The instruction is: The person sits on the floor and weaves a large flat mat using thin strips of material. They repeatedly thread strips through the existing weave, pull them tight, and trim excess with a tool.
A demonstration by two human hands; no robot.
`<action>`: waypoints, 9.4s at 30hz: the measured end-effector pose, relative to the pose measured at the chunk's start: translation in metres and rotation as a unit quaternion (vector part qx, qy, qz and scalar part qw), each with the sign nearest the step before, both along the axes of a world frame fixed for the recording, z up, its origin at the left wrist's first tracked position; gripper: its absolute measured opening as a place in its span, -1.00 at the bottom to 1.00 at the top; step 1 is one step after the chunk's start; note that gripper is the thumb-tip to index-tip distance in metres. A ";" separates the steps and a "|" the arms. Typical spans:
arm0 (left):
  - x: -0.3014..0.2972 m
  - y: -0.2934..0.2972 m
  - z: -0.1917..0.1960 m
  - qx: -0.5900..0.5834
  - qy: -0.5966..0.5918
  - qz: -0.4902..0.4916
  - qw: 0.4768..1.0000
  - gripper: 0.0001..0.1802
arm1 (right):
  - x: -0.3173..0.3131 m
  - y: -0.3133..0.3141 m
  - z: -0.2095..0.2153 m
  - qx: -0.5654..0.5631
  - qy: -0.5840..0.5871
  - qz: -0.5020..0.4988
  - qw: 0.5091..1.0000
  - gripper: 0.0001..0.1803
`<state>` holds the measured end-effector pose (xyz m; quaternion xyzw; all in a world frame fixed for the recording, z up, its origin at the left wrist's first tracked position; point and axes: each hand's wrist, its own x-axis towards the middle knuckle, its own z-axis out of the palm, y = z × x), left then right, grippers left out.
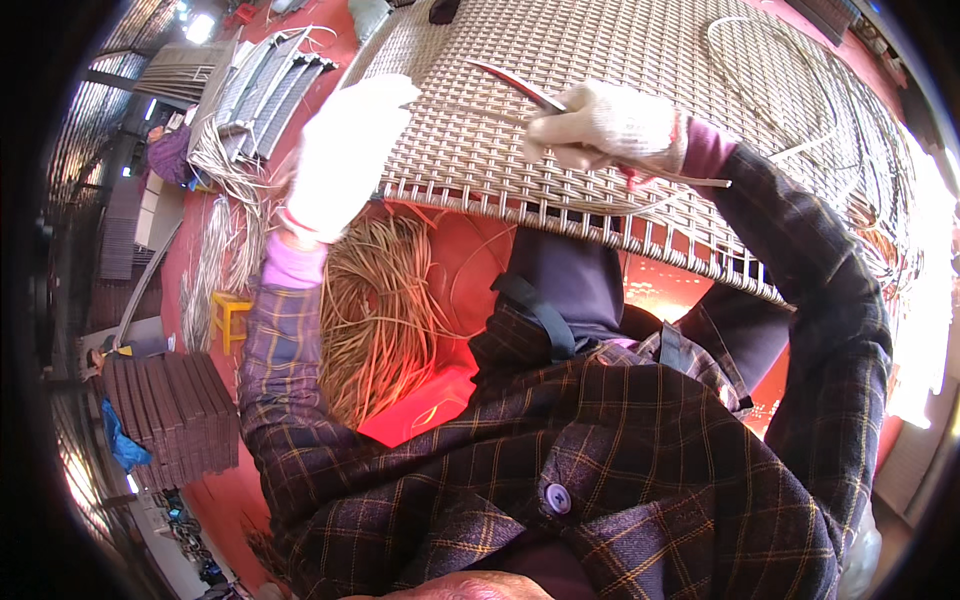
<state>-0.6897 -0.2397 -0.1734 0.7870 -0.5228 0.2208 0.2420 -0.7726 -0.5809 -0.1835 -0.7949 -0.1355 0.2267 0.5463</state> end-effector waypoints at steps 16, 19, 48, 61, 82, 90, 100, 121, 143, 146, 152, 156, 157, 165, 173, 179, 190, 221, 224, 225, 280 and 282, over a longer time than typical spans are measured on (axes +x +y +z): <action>-0.025 -0.010 -0.005 0.100 0.159 -0.127 0.974 -0.61 | -0.005 0.044 -0.004 0.005 0.023 0.058 0.998 -0.62; -0.033 0.001 -0.007 0.180 -0.063 -0.118 0.975 -0.59 | -0.003 0.060 0.002 -0.015 0.013 0.091 0.996 -0.62; 0.006 0.119 -0.152 -0.331 0.449 0.271 0.785 -0.74 | 0.073 0.191 -0.052 0.092 0.285 -0.006 0.954 -0.77; -0.010 0.101 -0.140 -0.418 0.480 0.277 0.720 -0.68 | 0.110 0.175 -0.026 -0.119 -0.043 0.255 0.959 -0.88; -0.011 0.105 -0.176 -0.322 0.226 0.286 0.874 -0.80 | 0.053 0.216 -0.058 0.133 0.307 -0.122 0.934 -0.72; -0.019 0.093 -0.160 -0.432 0.384 0.304 0.757 -0.68 | 0.102 0.192 -0.059 0.029 0.090 0.212 0.973 -0.83; -0.020 0.095 -0.161 -0.426 0.410 0.299 0.749 -0.69 | 0.099 0.245 -0.067 0.059 0.324 -0.031 0.944 -0.77; 0.045 0.175 -0.148 0.006 0.110 0.234 0.966 -0.77 | 0.131 0.236 -0.088 -0.386 -0.327 0.267 0.820 -0.84; 0.066 0.171 -0.144 0.019 0.231 0.167 0.958 -0.70 | 0.131 0.239 -0.078 -0.444 -0.402 0.248 0.762 -0.80; 0.064 0.169 -0.140 0.055 0.250 0.202 0.945 -0.70 | 0.133 0.238 -0.081 -0.433 -0.371 0.234 0.787 -0.79; 0.065 0.174 -0.136 0.123 0.089 0.205 0.967 -0.70 | 0.136 0.235 -0.085 -0.432 -0.375 0.247 0.782 -0.80; 0.067 0.177 -0.141 0.153 0.029 0.198 0.968 -0.69 | 0.129 0.237 -0.086 -0.435 -0.404 0.231 0.771 -0.80; 0.067 0.177 -0.143 0.151 0.027 0.208 0.966 -0.70 | 0.128 0.238 -0.086 -0.420 -0.375 0.197 0.803 -0.80; 0.068 0.176 -0.149 0.147 -0.032 0.199 0.968 -0.79 | 0.121 0.240 -0.082 -0.452 -0.360 0.186 0.795 -0.80; 0.071 0.165 -0.152 0.111 -0.001 0.241 0.964 -0.75 | 0.135 0.233 -0.091 -0.427 -0.390 0.232 0.782 -0.80; 0.059 0.161 -0.143 0.008 0.310 0.214 0.926 -0.71 | 0.141 0.229 -0.082 -0.296 -0.147 0.190 0.924 -0.78; 0.057 0.177 -0.133 0.021 0.365 0.199 0.909 -0.66 | 0.137 0.229 -0.080 -0.363 -0.262 0.225 0.866 -0.87; 0.040 0.152 -0.091 0.014 0.235 0.036 0.971 -0.73 | 0.055 0.160 -0.035 -0.044 0.058 0.096 0.993 -0.71; 0.043 0.161 -0.104 0.120 -0.021 0.094 0.988 -0.80 | 0.055 0.163 -0.036 -0.082 0.164 0.020 0.983 -0.71; 0.045 0.162 -0.108 0.092 -0.011 0.100 0.991 -0.81 | 0.057 0.164 -0.036 -0.106 0.168 0.015 0.980 -0.70; 0.040 0.071 -0.107 0.065 -0.076 0.069 0.993 -0.58 | -0.006 0.108 0.013 -0.017 0.079 -0.167 0.983 -0.67; 0.046 0.092 -0.103 0.050 -0.053 0.138 0.988 -0.62 | 0.008 0.125 -0.009 -0.126 -0.019 -0.160 0.979 -0.60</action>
